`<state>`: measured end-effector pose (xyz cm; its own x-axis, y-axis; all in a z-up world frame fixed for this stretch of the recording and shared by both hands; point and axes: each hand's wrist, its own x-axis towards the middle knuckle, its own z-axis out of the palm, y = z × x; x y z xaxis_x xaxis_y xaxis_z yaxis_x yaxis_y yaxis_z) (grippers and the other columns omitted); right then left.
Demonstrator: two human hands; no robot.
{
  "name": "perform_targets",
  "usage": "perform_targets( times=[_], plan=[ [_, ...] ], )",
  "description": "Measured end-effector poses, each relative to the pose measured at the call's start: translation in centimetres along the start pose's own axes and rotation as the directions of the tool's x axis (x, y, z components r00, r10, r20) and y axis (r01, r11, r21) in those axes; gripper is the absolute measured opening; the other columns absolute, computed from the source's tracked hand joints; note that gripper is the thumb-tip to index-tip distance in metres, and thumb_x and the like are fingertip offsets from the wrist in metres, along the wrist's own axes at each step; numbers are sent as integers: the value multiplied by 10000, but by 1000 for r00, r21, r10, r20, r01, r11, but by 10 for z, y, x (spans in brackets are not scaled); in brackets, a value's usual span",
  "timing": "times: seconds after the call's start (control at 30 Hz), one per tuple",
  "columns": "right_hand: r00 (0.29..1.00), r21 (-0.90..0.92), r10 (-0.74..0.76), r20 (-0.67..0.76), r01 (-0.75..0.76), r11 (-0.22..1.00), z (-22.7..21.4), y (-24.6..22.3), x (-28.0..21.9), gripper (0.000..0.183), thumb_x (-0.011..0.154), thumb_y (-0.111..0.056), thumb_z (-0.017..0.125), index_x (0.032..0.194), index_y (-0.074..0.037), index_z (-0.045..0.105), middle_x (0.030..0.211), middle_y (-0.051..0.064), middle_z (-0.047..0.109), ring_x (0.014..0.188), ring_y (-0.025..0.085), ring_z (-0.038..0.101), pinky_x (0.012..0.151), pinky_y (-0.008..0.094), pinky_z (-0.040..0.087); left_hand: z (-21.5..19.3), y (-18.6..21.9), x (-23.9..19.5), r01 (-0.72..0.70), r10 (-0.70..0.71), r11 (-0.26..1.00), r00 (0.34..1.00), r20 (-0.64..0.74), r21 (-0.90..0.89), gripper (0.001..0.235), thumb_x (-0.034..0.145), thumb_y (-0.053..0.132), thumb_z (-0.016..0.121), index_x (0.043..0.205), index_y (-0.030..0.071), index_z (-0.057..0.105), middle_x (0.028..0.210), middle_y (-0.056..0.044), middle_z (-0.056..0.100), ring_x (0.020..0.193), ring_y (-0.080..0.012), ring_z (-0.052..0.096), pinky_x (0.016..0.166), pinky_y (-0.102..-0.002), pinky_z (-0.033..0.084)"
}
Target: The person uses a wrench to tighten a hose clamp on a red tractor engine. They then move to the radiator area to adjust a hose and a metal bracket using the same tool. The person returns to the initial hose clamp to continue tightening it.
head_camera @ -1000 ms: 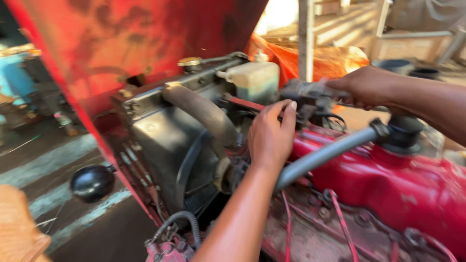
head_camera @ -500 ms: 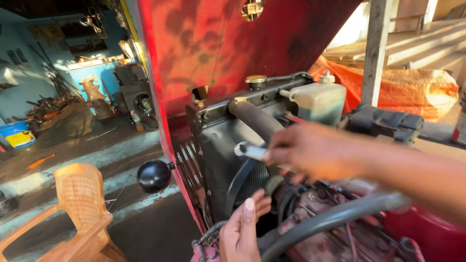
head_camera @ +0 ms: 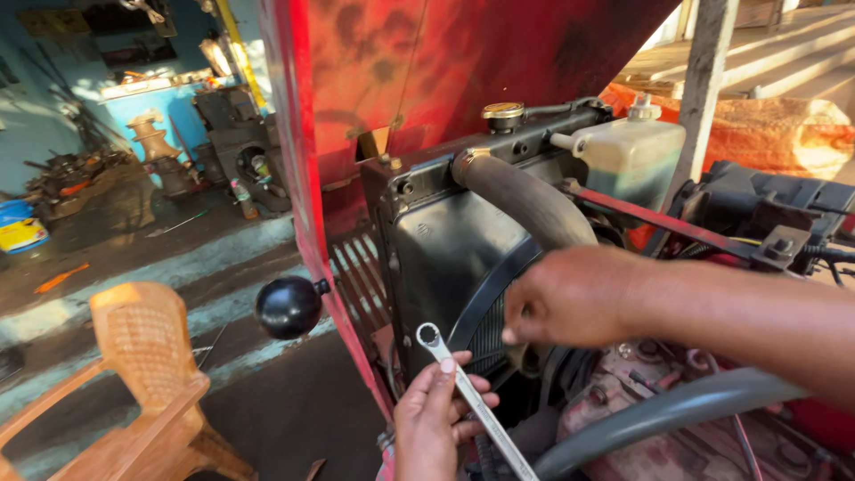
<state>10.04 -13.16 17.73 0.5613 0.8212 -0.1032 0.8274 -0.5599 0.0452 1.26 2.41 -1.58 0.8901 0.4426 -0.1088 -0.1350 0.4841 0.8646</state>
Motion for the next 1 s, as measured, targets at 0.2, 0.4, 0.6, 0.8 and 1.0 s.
perform_targets(
  times=[0.2,0.4,0.6,0.8,1.0],
  plan=[
    [1000,36,20,-19,-19,999,-4,17,13,343,862,-540,661,1081,-296,763,850,16,778,886,255,747,810,436,565,-10,35,12,-141,141,990,989,50,2,383,966,337,563,1205,84,725,707,-27,627,571,-126,599,484,-272,487],
    [997,-115,-39,73,47,992,0,6,13,340,876,-520,632,1106,-294,739,899,-1,777,940,266,726,835,455,547,-95,30,5,-275,237,425,953,187,863,366,946,412,666,868,81,801,601,-86,660,602,-165,678,588,-365,541],
    [978,-29,-184,102,188,982,25,-12,40,320,864,-514,678,1062,-276,757,895,43,756,923,301,712,827,471,541,-151,-6,-3,109,20,19,994,-109,994,488,879,618,642,859,154,793,716,-153,723,779,-296,772,752,-443,582],
    [959,-44,-232,163,242,969,59,-9,49,331,862,-487,665,1071,-246,753,922,78,753,959,319,701,852,477,535,-152,-20,-5,-16,33,-57,999,18,998,593,911,677,537,840,156,812,757,-146,727,830,-330,740,797,-481,564],
    [985,2,-171,34,171,985,50,-3,51,354,849,-517,662,1059,-251,766,960,82,750,964,325,715,851,467,549,-152,-25,-11,87,16,18,996,-87,996,552,884,683,552,897,201,821,790,-163,738,872,-318,755,836,-451,573]
  ],
)
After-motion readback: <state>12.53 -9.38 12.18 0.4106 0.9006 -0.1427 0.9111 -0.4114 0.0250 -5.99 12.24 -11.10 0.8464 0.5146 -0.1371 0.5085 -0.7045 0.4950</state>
